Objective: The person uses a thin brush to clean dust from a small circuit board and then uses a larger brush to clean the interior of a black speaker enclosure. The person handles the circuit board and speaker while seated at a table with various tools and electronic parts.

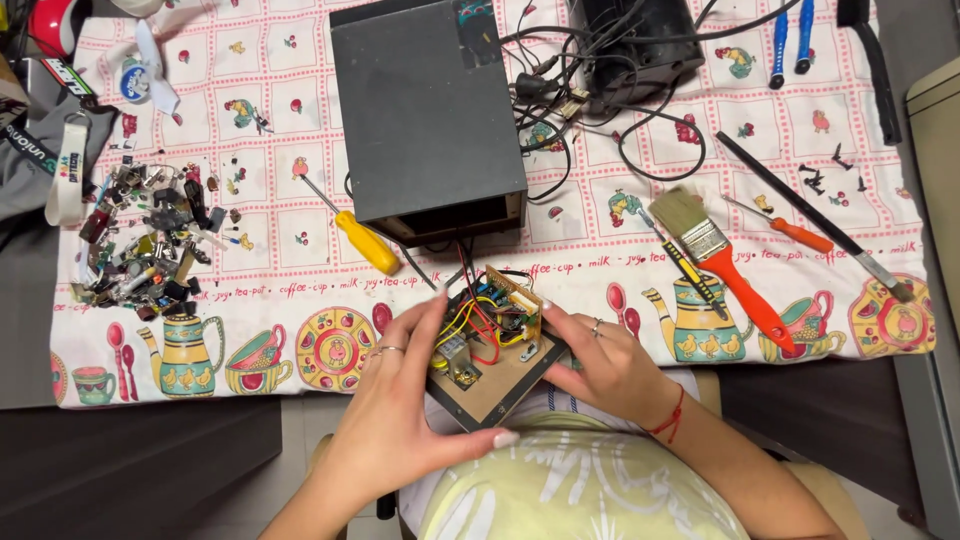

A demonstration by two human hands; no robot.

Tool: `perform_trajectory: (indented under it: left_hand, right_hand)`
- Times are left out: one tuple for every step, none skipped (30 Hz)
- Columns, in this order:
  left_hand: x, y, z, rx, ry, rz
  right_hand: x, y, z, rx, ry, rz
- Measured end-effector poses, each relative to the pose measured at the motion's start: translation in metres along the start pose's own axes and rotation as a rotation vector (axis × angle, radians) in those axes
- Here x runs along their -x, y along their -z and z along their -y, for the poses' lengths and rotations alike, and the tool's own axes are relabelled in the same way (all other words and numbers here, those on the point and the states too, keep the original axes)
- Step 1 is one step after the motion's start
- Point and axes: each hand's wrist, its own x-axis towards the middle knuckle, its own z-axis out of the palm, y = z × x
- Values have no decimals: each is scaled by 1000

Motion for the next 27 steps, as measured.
perform_trajectory:
  left_hand:
    - [-3,0,2,0,0,1]
    - [-5,0,5,-12,-14,18]
    - [-7,-1,7,-24,-29,34]
    - [-8,-2,8,-24,-30,34]
    - [-10,-2,10,-14,-61,17]
    - [-12,-2,12,-5,-92,0]
    - [-13,-1,10,-5,-93,0]
    - [-15,0,8,-11,-70,-8]
    - [-16,2,6,-19,-45,-18]
    - [-20,3,6,-20,-45,-19]
    - [-22,3,6,-42,-47,-29]
    - [-24,3,6,-64,-48,-39]
    - [-27,4,5,-64,-46,-41]
    - [-30,5,4,-70,-69,-60]
    - [-31,5,2,-74,-84,-82]
    - [-31,3,2,-74,-74,-88]
    - [-33,3,2,-88,-103,-119]
    - [-35,2,1,-103,-133,-150]
    - [-35,0,5,-104,-125,-154]
    - [-36,-2,9,-104,-122,-150]
    - [-37,-4,12,-102,-124,-145]
    - [-37,-5,13,-101,-119,-147]
    - [-37,-6,13,-117,-129,-161]
    - [-37,-8,13,-133,-139,-175]
    - [-37,-9,14,-131,-136,-178]
    - [-37,-11,14,-142,-138,-200]
    - [-37,-12,15,-153,-138,-225]
  right_hand:
    - [1,-1,0,0,-1,0]
    - [2,-1,0,-29,-34,-5]
    - [4,-1,0,-57,-68,-9]
    - [5,-3,2,-57,-68,-9]
    - [7,-4,4,-95,-171,-24]
    - [8,-5,6,-133,-273,-40]
    - [10,-5,5,-132,-274,-41]
    - [12,-6,5,-194,-374,-51]
    - [13,-7,5,-259,-473,-61]
    - [12,-7,5,-259,-472,-62]
    - [11,-8,5,-260,-559,-81]
    - [10,-8,6,-260,-645,-99]
    - [9,-8,6,-262,-644,-98]
    - [7,-7,7,-305,-681,-139]
    - [5,-7,8,-352,-716,-173]
    - [4,-5,8,-359,-712,-164]
    - [1,-3,8,-396,-758,-174]
    - [-2,-1,8,-432,-804,-184]
    - [-3,-1,9,-438,-801,-177]
    - [-5,-1,9,-464,-811,-189]
    - [-7,0,10,-487,-823,-203]
    - [-7,0,9,-489,-821,-198]
    - [-6,0,9,-488,-833,-199]
    - [-6,0,8,-487,-845,-199]
    - [-5,1,7,-487,-843,-196]
    - [-4,1,6,-494,-836,-199]
    - [-3,1,4,-501,-826,-201]
